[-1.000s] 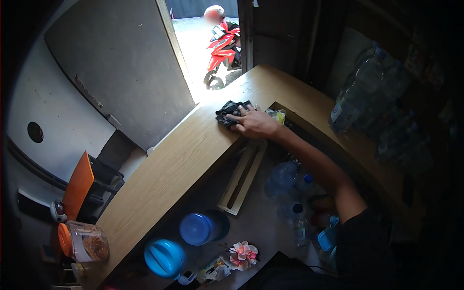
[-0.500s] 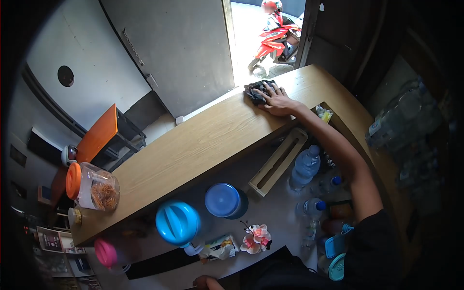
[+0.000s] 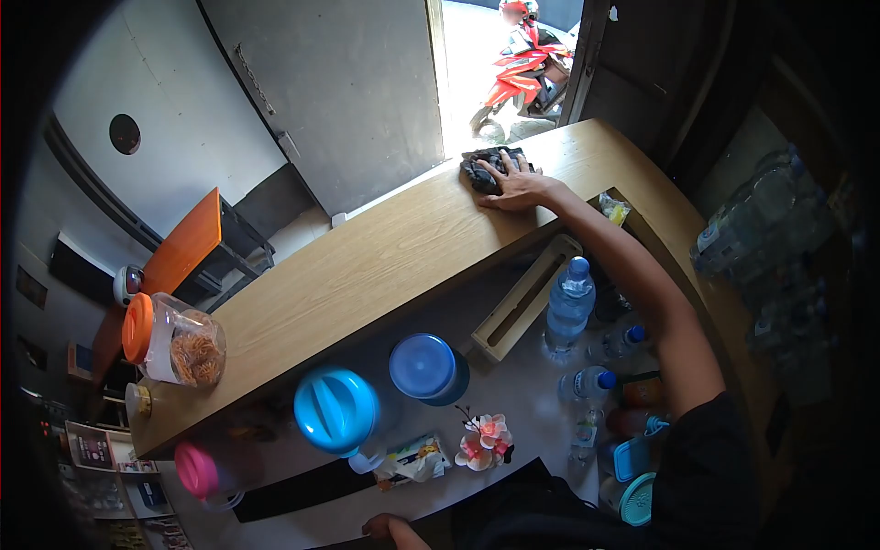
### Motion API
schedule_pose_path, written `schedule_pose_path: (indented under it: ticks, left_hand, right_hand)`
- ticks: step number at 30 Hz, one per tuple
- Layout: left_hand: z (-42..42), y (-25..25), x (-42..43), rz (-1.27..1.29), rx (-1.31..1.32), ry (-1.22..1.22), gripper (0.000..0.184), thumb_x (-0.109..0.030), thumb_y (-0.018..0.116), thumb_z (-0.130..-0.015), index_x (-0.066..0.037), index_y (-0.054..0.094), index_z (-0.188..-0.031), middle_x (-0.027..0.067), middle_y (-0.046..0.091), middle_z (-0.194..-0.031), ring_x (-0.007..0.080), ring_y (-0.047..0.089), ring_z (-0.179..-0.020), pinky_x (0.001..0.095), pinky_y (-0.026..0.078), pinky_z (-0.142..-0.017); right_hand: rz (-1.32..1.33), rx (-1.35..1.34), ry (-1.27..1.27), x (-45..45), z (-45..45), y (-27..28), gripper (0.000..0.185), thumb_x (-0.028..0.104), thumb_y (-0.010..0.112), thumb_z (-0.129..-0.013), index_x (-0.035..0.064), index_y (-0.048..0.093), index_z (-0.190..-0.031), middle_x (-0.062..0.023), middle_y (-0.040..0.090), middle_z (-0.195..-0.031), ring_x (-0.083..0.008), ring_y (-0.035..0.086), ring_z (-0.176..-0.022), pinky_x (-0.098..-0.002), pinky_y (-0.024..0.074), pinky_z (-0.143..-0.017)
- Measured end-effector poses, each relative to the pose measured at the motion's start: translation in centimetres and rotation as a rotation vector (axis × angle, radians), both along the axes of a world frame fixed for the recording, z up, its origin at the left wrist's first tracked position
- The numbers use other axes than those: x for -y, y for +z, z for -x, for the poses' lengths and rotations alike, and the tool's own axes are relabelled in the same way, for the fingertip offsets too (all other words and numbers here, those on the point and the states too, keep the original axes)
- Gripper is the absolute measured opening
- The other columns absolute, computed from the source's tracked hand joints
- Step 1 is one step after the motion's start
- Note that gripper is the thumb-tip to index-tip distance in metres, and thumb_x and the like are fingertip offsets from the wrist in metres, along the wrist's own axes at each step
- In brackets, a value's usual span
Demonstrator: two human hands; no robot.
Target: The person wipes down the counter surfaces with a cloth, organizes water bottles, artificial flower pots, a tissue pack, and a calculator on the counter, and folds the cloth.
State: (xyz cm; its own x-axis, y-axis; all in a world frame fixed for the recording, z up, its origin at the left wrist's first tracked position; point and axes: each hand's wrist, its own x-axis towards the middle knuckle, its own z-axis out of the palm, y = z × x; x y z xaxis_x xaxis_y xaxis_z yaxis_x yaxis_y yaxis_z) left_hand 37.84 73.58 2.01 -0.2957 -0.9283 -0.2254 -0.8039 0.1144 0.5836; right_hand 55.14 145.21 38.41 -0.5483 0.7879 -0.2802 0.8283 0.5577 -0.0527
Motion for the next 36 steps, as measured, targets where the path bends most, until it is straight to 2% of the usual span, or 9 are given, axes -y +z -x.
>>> schedule_pose_path:
  ticks: [5,8,10,20,23,26,29,32,36]
  left_hand:
    - [-0.2,-0.2,-0.5,0.115,-0.021,-0.034,0.067,-0.042,0.030,-0.103,0.012,0.070,-0.105,0.0323,0.069,-0.106,0.0453,0.068,-0.103,0.0500,0.053,-0.098]
    - [-0.7,2.6,-1.8,-0.008,-0.016,-0.010,0.065,-0.041,0.031,-0.103,0.011,0.070,-0.105,0.0331,0.069,-0.105,0.0458,0.068,-0.103,0.0518,0.053,-0.096]
    - [-1.4,4.2,-3.3,0.051,-0.022,-0.073,0.065,-0.041,0.031,-0.103,0.011,0.069,-0.106,0.0331,0.069,-0.105,0.0460,0.068,-0.103,0.0523,0.053,-0.095]
    - [-0.3,1.4,-1.1,0.022,0.039,-0.012,0.067,-0.041,0.028,-0.104,0.012,0.069,-0.107,0.0314,0.069,-0.108,0.0453,0.068,-0.104,0.0517,0.053,-0.097]
    - [0.3,-2.8,1.5,0.074,0.088,-0.149,0.069,-0.043,0.027,-0.104,0.012,0.069,-0.108,0.0315,0.069,-0.108,0.0459,0.067,-0.106,0.0513,0.053,-0.098]
    - [-0.6,1.4,-0.8,-0.053,0.033,-0.034,0.068,-0.041,0.027,-0.105,0.011,0.069,-0.108,0.0321,0.069,-0.110,0.0461,0.066,-0.107,0.0508,0.053,-0.098]
    - [-0.2,-0.8,0.3,0.020,-0.016,-0.044,0.062,-0.039,0.034,-0.105,0.015,0.064,-0.105,0.0355,0.068,-0.104,0.0487,0.069,-0.097,0.0554,0.058,-0.085]
    - [-1.1,4.0,-2.2,0.004,0.079,-0.054,0.064,-0.040,0.031,-0.105,0.015,0.065,-0.103,0.0353,0.068,-0.105,0.0487,0.069,-0.098,0.0550,0.058,-0.086]
    - [-1.5,2.6,-1.8,0.210,0.177,-0.270,0.061,-0.039,0.030,-0.106,0.011,0.065,-0.108,0.0333,0.068,-0.107,0.0476,0.069,-0.099,0.0531,0.058,-0.088]
  right_hand:
    - [0.002,-0.032,-0.056,0.9,0.5,0.6,0.102,0.088,0.043,-0.081,0.0390,0.004,-0.161,-0.0210,-0.003,-0.168,-0.0513,0.001,-0.151,-0.0758,0.0104,-0.113]
    - [-0.026,-0.060,-0.062,0.9,0.4,0.2,0.101,0.088,0.043,-0.081,0.0394,0.006,-0.161,-0.0207,-0.001,-0.168,-0.0509,0.000,-0.152,-0.0764,0.0102,-0.113]
    - [-0.069,-0.086,-0.079,1.4,0.3,-0.1,0.099,0.087,0.043,-0.082,0.0394,0.009,-0.161,-0.0200,0.001,-0.168,-0.0510,0.001,-0.152,-0.0766,0.0098,-0.113]
    - [-0.281,-0.182,-0.138,1.9,0.9,-2.2,0.085,0.080,0.042,-0.088,0.0400,0.019,-0.160,-0.0178,0.011,-0.168,-0.0482,0.008,-0.152,-0.0777,0.0115,-0.112]
    - [-0.334,-0.198,-0.133,1.7,1.0,-2.7,0.078,0.074,0.041,-0.093,0.0384,0.021,-0.159,-0.0194,0.015,-0.167,-0.0486,0.013,-0.151,-0.0777,0.0143,-0.111]
    - [-0.390,-0.222,-0.159,1.9,1.4,-3.4,0.071,0.065,0.043,-0.096,0.0361,0.025,-0.159,-0.0206,0.019,-0.165,-0.0496,0.016,-0.150,-0.0768,0.0170,-0.111]
    - [-0.390,-0.273,-0.180,3.6,3.2,-3.6,0.071,0.063,0.046,-0.096,0.0355,0.026,-0.159,-0.0209,0.020,-0.165,-0.0503,0.016,-0.150,-0.0763,0.0170,-0.111]
    - [-0.363,-0.314,-0.034,7.2,5.6,-3.3,0.068,0.057,0.048,-0.097,0.0346,0.027,-0.158,-0.0213,0.021,-0.164,-0.0475,0.017,-0.151,-0.0732,0.0166,-0.114]
    - [-0.356,-0.373,0.302,12.3,6.3,-3.0,0.066,0.057,0.048,-0.099,0.0351,0.029,-0.158,-0.0207,0.022,-0.164,-0.0456,0.018,-0.151,-0.0724,0.0188,-0.114]
